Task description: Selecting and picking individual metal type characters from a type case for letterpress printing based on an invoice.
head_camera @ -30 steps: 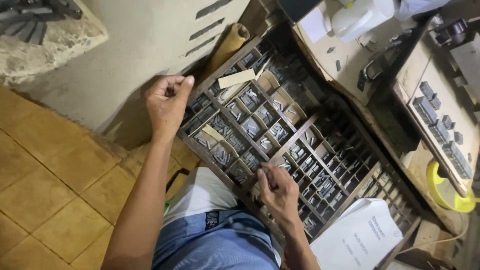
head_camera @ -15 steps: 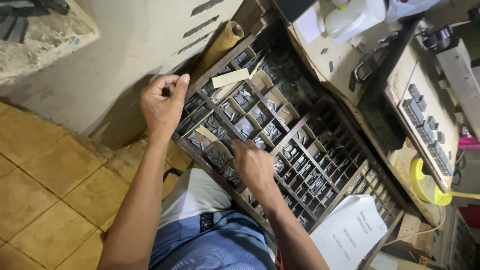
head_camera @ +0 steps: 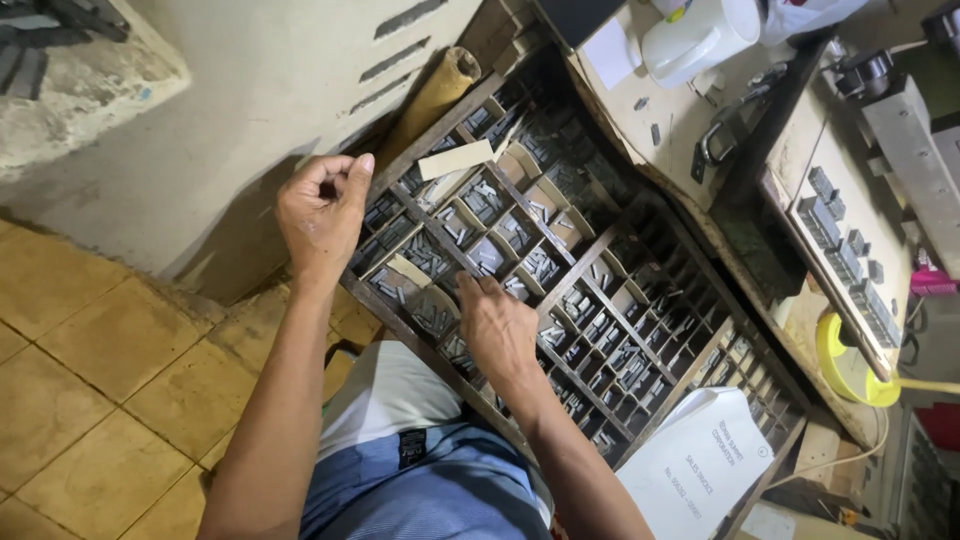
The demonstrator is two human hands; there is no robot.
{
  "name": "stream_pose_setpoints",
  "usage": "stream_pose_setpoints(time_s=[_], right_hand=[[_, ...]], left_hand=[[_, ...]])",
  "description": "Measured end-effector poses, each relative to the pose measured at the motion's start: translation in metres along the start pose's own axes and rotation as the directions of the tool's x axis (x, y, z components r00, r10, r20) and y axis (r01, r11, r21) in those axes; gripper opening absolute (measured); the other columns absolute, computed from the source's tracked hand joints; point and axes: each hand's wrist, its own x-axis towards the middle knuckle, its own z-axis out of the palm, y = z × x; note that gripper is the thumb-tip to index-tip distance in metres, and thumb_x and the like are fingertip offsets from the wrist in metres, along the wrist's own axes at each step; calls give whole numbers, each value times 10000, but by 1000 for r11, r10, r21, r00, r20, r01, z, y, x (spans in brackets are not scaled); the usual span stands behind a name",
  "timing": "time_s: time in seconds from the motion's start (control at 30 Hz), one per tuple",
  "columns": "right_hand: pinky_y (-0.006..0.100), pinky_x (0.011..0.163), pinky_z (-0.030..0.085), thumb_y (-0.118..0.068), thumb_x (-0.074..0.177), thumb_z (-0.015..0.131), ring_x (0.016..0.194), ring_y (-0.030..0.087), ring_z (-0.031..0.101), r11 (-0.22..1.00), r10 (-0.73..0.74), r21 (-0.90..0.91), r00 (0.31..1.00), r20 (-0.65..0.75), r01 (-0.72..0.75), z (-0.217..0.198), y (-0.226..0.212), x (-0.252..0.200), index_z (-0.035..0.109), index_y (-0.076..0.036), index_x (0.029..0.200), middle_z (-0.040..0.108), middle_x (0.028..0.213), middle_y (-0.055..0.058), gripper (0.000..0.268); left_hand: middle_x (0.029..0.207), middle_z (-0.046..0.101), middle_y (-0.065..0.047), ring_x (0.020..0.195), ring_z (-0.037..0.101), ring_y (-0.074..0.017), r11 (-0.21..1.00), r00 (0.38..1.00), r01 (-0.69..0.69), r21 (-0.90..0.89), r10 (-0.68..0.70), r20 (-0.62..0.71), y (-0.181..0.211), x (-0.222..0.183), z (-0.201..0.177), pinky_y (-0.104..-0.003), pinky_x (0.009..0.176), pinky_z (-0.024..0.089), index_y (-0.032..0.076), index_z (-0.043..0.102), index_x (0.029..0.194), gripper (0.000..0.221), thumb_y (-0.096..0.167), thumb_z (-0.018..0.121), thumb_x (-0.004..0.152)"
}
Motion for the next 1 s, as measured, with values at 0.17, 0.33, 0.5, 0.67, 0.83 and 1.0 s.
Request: stream_pose_setpoints(time_s=[0.17,0.33,0.5,0.67,0.83,1.0], right_hand=[[411,478,586,-347,994,531,563,298,716,996,17,86,999,-30,-15,22,9,-4,748,-222,1049,727,805,30,256],[419,490,599,-247,1020,528,582,265,723,1000,7,17,999,-41,-6,-12,-9,-2,756,-194,1170,738,831,63,277],[337,443,555,-258,993,533,537,231,689,998,-43,40,994,-97,47,13,7,-5,777,-220,1022,703,745,7,250],[340,427,546,-262,1006,529,509,216,674,1000,-20,14,993,-116,21,1,-1,-2,773,-200,1016,702,727,11,252],[403,437,566,-313,1038,548,517,256,688,999,6,47,988,-156,1,-5,-9,-3,760,-196,1188,732,798,76,286],[386,455,561,-414,969,599,543,230,699,999,21,45,989,-148,-14,25,2,11,775,-264,1000,698,697,-9,233]], left_hand=[[640,643,-69,635,635,-195,999,999,-30,-27,31,17,-2,-1,1,-349,646,514,112,802,897,106,176,863,956],[641,644,-64,629,638,-200,999,999,-46,-12,46,8,-2,-2,2,-342,643,516,103,801,895,118,174,870,961],[637,639,-66,621,623,-194,999,999,-37,-22,37,10,2,-2,-1,-352,641,509,99,797,890,124,177,864,959],[632,637,-79,627,644,-219,999,999,-41,-34,41,5,2,-2,0,-360,634,506,87,800,891,123,172,867,950],[633,636,-59,626,624,-183,999,999,-37,-29,37,2,-1,-2,0,-344,635,501,100,802,899,119,174,875,956],[758,720,-115,758,708,-269,995,995,-93,38,92,28,-7,-1,-6,-363,712,518,97,816,936,79,141,876,962]])
